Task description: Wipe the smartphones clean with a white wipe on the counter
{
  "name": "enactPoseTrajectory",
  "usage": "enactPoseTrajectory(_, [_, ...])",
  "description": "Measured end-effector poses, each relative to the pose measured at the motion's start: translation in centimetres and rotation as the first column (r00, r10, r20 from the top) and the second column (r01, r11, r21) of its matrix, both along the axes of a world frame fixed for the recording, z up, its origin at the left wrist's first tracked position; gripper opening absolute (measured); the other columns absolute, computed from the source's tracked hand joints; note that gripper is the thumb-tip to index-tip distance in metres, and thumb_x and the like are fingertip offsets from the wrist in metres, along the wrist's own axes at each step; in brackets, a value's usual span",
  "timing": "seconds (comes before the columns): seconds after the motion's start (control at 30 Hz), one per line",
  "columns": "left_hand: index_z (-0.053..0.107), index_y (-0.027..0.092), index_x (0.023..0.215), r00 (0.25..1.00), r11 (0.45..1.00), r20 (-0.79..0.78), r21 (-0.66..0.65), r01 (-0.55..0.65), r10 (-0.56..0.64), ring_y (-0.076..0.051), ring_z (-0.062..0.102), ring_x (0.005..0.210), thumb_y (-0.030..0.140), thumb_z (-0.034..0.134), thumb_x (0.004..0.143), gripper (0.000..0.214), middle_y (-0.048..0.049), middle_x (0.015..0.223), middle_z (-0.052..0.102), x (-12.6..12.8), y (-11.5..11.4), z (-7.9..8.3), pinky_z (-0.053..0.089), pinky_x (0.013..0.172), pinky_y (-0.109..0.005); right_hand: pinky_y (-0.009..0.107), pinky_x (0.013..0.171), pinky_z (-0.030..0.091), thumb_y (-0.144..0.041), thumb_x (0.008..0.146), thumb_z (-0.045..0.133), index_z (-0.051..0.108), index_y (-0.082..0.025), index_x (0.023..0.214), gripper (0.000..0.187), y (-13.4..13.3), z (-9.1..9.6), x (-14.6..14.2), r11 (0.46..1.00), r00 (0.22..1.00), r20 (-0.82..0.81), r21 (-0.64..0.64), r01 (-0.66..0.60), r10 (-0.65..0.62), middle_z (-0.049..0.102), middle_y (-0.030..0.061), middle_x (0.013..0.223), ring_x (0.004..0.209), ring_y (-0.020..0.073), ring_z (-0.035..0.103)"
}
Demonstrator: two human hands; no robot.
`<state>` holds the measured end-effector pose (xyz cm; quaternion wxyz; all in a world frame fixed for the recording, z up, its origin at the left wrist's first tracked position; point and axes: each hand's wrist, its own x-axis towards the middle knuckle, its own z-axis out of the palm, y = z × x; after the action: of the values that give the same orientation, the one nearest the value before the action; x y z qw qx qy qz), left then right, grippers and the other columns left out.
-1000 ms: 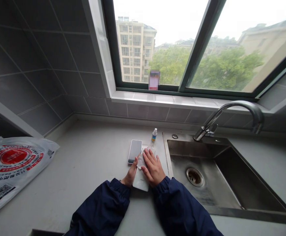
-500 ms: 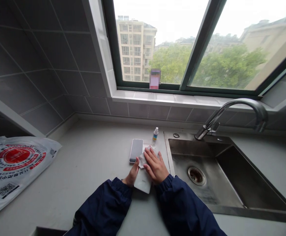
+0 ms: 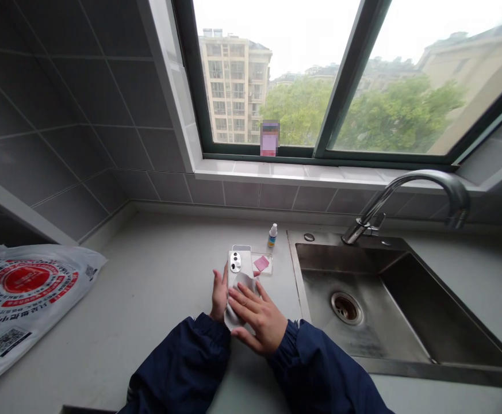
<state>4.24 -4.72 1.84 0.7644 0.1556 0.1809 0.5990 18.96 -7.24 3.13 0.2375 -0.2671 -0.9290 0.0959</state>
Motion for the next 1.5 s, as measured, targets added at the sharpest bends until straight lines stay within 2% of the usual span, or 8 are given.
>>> enactPoseTrajectory(0.17, [0.049,0.015,0.136,1.0,0.994,-0.02,-0.103,-0.02,0.018,-0.035,0.065,0.1,0.08,0.036,0.078,0.089,-0.0189,0.112,0.068,-1.5,0.4,0.7,0.047,0.091,-0.051,0.052,0.12,0.002,-0.047,0.098,0.043,0.041,-0.016,0.144,0.056,-0.5,0.3,-0.3,0.996,0.996,0.016,-0.01,-0.093,0.093,0.04,0.008,0.15,0.144,0.0259,0.025])
enactPoseTrajectory(0.37, [0.063,0.008,0.12,0.998,0.99,-0.026,-0.134,0.052,-0.056,-0.038,0.065,0.099,0.084,0.037,0.073,0.093,-0.019,0.097,0.072,-0.4,0.0,-0.7,0.047,0.091,-0.052,0.053,0.119,0.012,-0.047,0.098,0.043,0.027,-0.013,0.151,0.065,-0.4,-0.5,-0.6,0.999,0.998,0.047,0.028,-0.037,0.036,0.03,0.0098,0.154,0.146,0.0281,0.019])
enactPoseTrajectory(0.5, [0.064,0.015,0.123,0.991,0.991,-0.003,-0.03,0.131,-0.131,-0.035,0.05,0.127,0.079,0.032,0.08,0.084,-0.0175,0.115,0.069,1.0,-0.4,-3.0,0.035,0.107,-0.05,0.055,0.117,0.015,-0.047,0.098,0.042,0.019,-0.01,0.153,0.071,-0.2,-1.1,-0.6,0.998,0.997,0.064,0.051,0.036,-0.039,0.021,0.0134,0.157,0.146,0.0315,0.014])
enactPoseTrajectory(0.67, [0.053,0.032,0.135,0.983,0.983,-0.029,0.037,0.181,-0.18,-0.02,0.026,0.144,0.051,0.032,0.095,0.05,-0.0009,0.145,0.049,1.7,-0.8,-4.6,0.018,0.117,-0.041,0.055,0.117,0.011,-0.044,0.096,0.043,0.014,-0.013,0.154,0.072,0.7,-1.8,-0.2,0.98,0.982,0.039,0.078,0.184,-0.187,0.016,0.0121,0.159,0.146,0.0333,0.012])
enactPoseTrajectory(0.83, [0.051,0.027,0.137,0.975,0.975,-0.118,0.093,0.2,-0.188,-0.011,0.019,0.145,0.031,0.028,0.099,0.044,0.0026,0.151,0.038,1.3,-0.8,-4.0,0.008,0.12,-0.033,0.058,0.116,0.01,-0.04,0.095,0.044,0.012,-0.012,0.154,0.073,0.9,-2.5,-0.1,0.969,0.973,0.016,0.097,0.229,-0.231,0.016,0.013,0.159,0.147,0.0342,0.008])
enactPoseTrajectory(1.07, [0.054,0.023,0.134,0.983,0.98,0.0,0.074,0.183,-0.184,-0.022,0.025,0.144,0.045,0.026,0.099,0.051,-0.0042,0.146,0.048,1.6,-0.6,-2.9,0.016,0.119,-0.042,0.06,0.115,0.007,-0.044,0.095,0.043,0.013,-0.012,0.154,0.073,0.9,-2.6,-0.2,0.961,0.965,0.055,0.118,0.249,-0.257,0.015,0.014,0.159,0.146,0.0367,0.007])
enactPoseTrajectory(1.3, [0.036,0.019,0.147,0.972,0.986,0.167,0.027,0.163,-0.165,-0.03,0.036,0.139,0.052,0.034,0.096,0.061,-0.0137,0.143,0.051,0.8,-0.2,-1.8,0.014,0.119,-0.048,0.066,0.112,0.01,-0.048,0.095,0.043,0.02,-0.01,0.153,0.072,1.0,-2.7,-0.1,0.953,0.963,-0.02,0.138,0.271,-0.271,0.013,0.0187,0.158,0.146,0.04,0.006])
enactPoseTrajectory(1.5, [0.042,0.011,0.142,0.978,0.99,0.158,-0.031,0.14,-0.133,-0.034,0.049,0.129,0.057,0.039,0.092,0.068,-0.0192,0.13,0.06,0.4,0.0,-1.4,0.026,0.115,-0.05,0.058,0.117,0.011,-0.027,0.096,0.044,0.037,-0.012,0.146,0.053,0.4,-2.0,-0.2,0.972,0.983,-0.075,0.152,0.18,-0.17,0.035,0.0122,0.152,0.145,0.0295,0.021])
